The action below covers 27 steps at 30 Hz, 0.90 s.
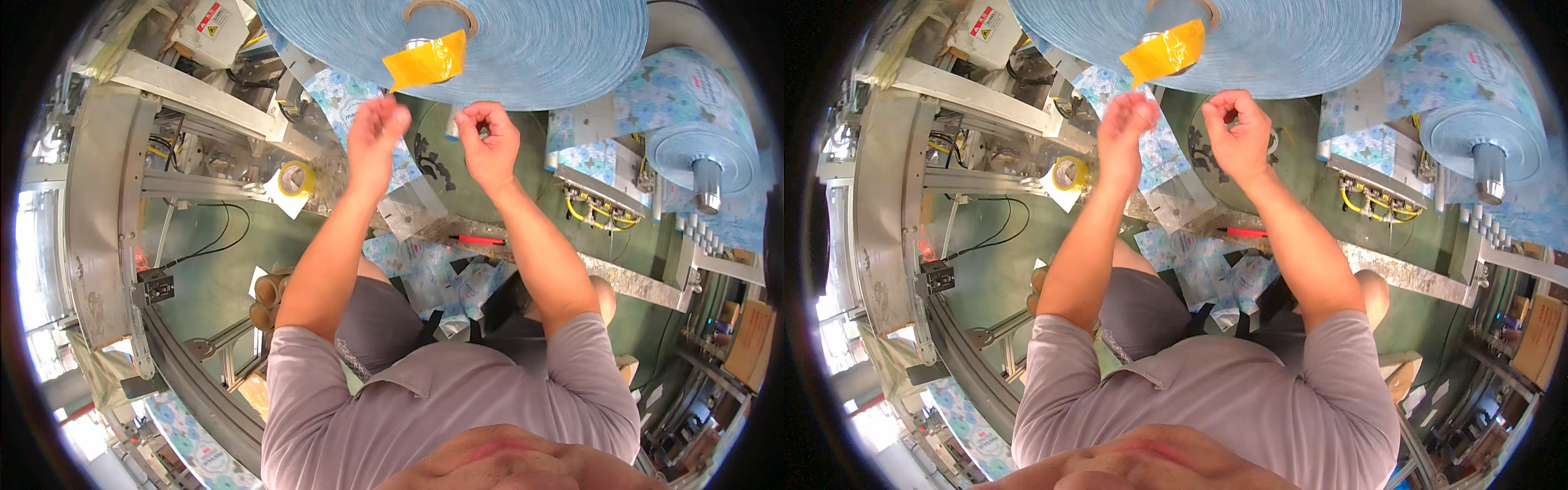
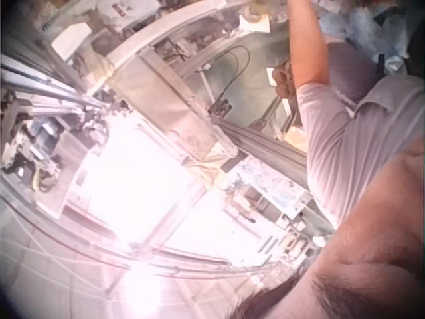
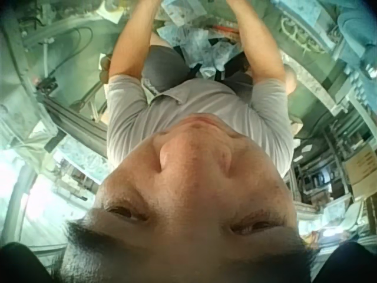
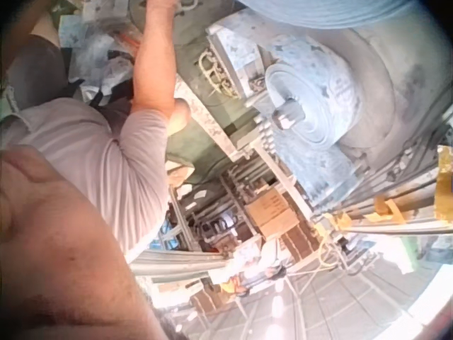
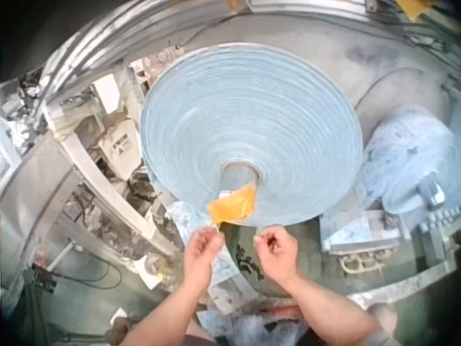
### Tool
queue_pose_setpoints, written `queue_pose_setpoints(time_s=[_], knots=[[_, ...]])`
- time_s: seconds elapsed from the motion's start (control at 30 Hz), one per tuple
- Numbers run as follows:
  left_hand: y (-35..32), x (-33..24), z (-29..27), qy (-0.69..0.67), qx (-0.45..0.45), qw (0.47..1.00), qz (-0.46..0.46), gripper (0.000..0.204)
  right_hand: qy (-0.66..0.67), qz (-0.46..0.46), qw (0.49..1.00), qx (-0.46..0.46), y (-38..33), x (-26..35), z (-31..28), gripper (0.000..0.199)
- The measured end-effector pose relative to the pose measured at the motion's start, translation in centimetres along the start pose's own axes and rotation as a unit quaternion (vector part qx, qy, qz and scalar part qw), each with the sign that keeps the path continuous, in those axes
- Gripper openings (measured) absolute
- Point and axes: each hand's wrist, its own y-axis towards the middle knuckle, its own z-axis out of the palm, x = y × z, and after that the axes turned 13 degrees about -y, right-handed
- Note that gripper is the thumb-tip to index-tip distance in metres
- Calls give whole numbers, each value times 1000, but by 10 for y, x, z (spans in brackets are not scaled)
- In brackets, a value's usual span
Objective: The person picks up a roll of printed film, carries it to a machine, and mounts it onto a spindle. Using tape and a small tool, the person splices the film into the machine's feed mechanism and then cleans a section of the conveyor belt with a white cloth.
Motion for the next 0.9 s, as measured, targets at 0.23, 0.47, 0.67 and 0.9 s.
queue_pose_setpoints(time_s=[0.23, 0.47, 0.67, 0.9], knots=[[19, -68, 46, -66, 6, 997, 37, 18, -455, -230, 587, 629, -138, -73, -82, 50], [0, -82, 61, 23, 38, 994, 103, 13, -447, -99, 677, 576, -154, -108, -120, 25], [-2, -88, 74, -29, -7, 997, 76, 12, -179, 71, 956, 221, -44, 1, -111, 15], [-9, -97, 86, -9, 3, 997, 75, 13, -114, 123, 976, 138, 17, 112, -78, 27]])
